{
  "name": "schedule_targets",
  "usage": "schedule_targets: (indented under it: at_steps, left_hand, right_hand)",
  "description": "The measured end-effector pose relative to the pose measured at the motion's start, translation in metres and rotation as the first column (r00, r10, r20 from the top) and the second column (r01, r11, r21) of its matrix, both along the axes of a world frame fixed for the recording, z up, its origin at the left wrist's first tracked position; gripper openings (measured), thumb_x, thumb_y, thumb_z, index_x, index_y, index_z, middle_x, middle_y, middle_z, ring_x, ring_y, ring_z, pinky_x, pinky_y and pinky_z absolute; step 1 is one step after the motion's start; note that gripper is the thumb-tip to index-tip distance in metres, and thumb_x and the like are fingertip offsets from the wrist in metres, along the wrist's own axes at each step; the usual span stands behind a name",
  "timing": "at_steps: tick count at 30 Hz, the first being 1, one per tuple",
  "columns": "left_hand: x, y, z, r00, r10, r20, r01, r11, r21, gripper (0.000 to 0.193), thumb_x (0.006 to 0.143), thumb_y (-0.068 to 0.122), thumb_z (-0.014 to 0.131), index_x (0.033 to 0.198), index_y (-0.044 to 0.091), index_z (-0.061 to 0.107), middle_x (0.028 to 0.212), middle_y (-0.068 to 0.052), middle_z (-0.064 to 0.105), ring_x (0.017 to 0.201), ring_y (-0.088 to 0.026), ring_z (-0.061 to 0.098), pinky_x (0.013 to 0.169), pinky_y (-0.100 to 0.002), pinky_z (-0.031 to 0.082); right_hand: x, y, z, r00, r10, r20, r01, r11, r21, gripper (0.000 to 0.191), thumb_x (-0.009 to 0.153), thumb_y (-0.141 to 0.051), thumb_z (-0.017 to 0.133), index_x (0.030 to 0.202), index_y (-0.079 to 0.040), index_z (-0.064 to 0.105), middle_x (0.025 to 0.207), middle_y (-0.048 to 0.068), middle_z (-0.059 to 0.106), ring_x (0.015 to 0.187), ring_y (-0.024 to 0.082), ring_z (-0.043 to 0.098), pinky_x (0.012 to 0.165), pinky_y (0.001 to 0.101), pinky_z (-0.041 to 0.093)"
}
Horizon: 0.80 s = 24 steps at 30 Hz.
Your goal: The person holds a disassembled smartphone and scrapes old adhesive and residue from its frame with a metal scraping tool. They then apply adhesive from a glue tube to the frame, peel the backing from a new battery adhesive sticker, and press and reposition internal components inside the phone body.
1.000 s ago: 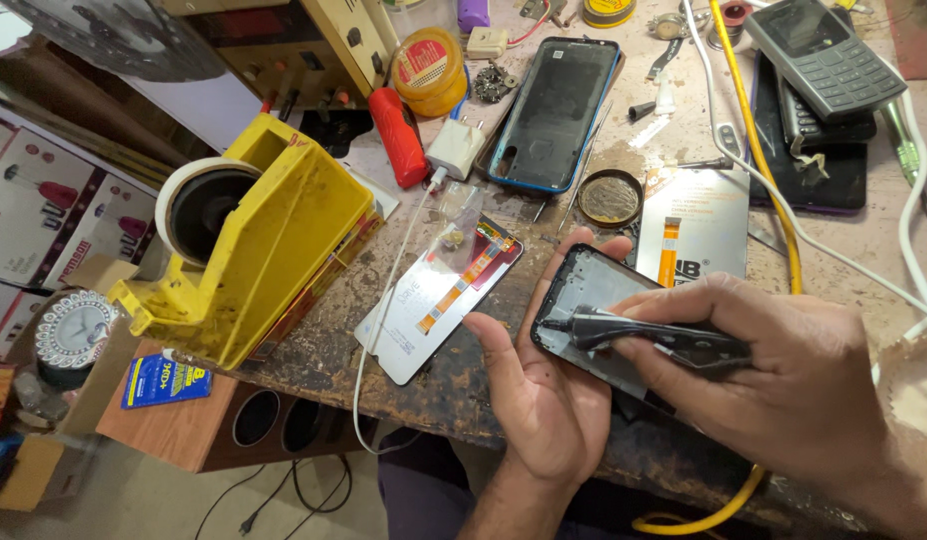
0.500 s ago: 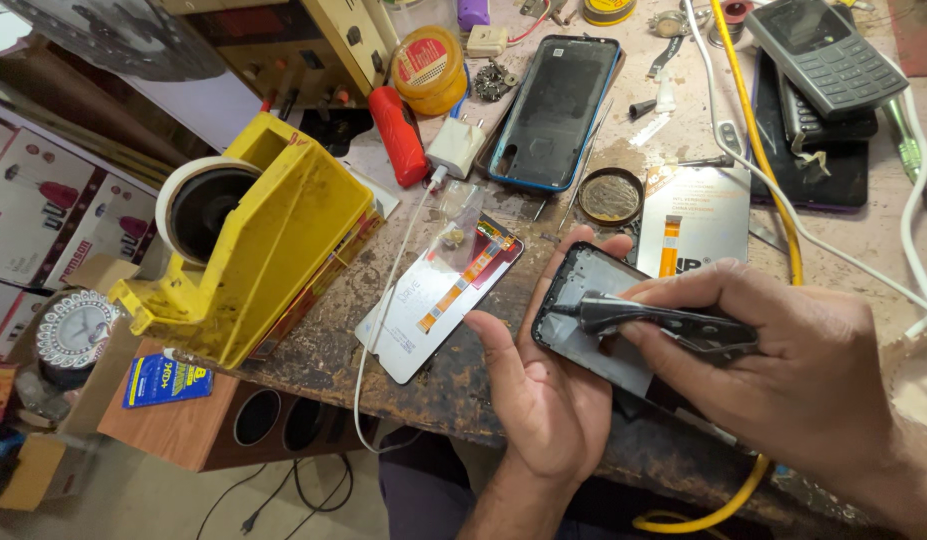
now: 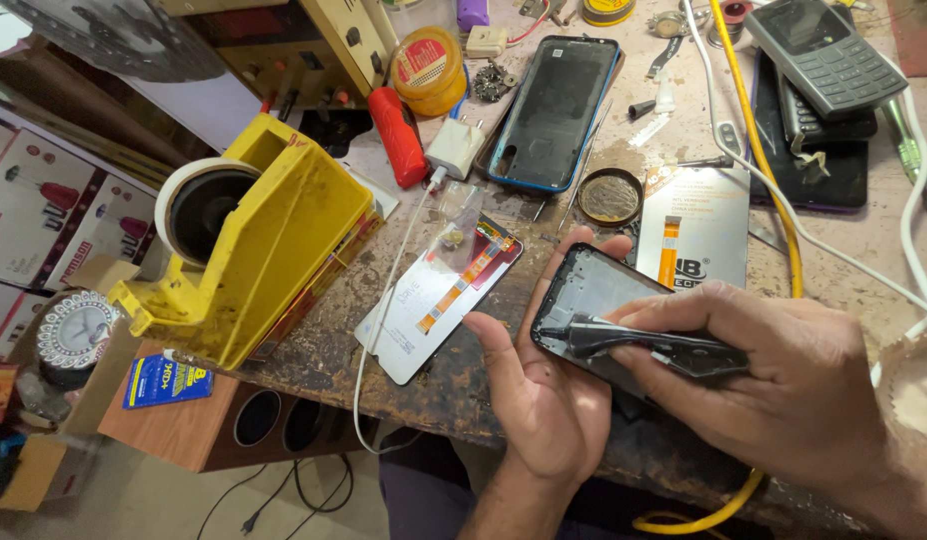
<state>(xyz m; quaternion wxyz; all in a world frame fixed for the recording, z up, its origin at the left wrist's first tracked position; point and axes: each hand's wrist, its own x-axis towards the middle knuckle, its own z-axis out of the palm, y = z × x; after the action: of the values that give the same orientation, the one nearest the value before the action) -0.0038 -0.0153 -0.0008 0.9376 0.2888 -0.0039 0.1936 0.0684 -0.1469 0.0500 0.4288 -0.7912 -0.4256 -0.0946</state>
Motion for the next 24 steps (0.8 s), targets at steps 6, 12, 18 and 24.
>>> schedule_targets:
  at_steps: [6,12,18,24]
  left_hand:
    - [-0.0001,-0.0004,0.0012,1.000,-0.013,-0.006,0.013,0.999,-0.039,0.102,0.097,0.077,0.016,0.161,-0.001,0.032,0.153,-0.020,0.050,0.143,-0.031,0.049,0.125,-0.045,0.034]
    - [0.0008,-0.0008,0.0012,1.000,0.011,0.001,-0.011,1.000,-0.007,0.102,0.098,0.077,0.017,0.161,-0.003,0.033,0.153,-0.020,0.050,0.144,-0.032,0.048,0.125,-0.045,0.033]
    - [-0.0003,-0.0007,0.0015,1.000,-0.011,-0.002,0.011,0.999,-0.042,0.103,0.097,0.077,0.016,0.161,-0.002,0.032,0.154,-0.019,0.049,0.143,-0.031,0.048,0.125,-0.045,0.033]
    - [-0.0001,-0.0003,0.0008,1.000,0.001,0.009,-0.001,1.000,-0.021,0.102,0.098,0.077,0.017,0.161,-0.002,0.033,0.153,-0.020,0.050,0.142,-0.032,0.048,0.125,-0.045,0.033]
  right_hand:
    - [0.0005,0.0002,-0.0021,0.996,-0.061,-0.066,0.060,0.998,-0.027,0.026,0.077,-0.021,0.086,0.097,-0.010,0.074,0.088,-0.002,0.079,0.072,0.009,0.077,0.064,0.0239,0.058]
    - [-0.0002,-0.0004,-0.0017,1.000,0.005,-0.028,-0.005,1.000,0.005,0.025,0.078,-0.021,0.086,0.098,-0.010,0.075,0.090,-0.002,0.079,0.073,0.008,0.077,0.064,0.0229,0.058]
    - [0.0015,0.0006,-0.0020,0.994,-0.084,-0.072,0.080,0.995,-0.057,0.026,0.075,-0.020,0.087,0.096,-0.009,0.076,0.086,-0.001,0.080,0.069,0.009,0.077,0.061,0.0246,0.058]
    - [0.0005,-0.0007,-0.0027,0.999,-0.002,-0.053,0.002,1.000,0.004,0.026,0.077,-0.021,0.085,0.098,-0.010,0.074,0.090,-0.002,0.079,0.074,0.008,0.077,0.066,0.0240,0.058]
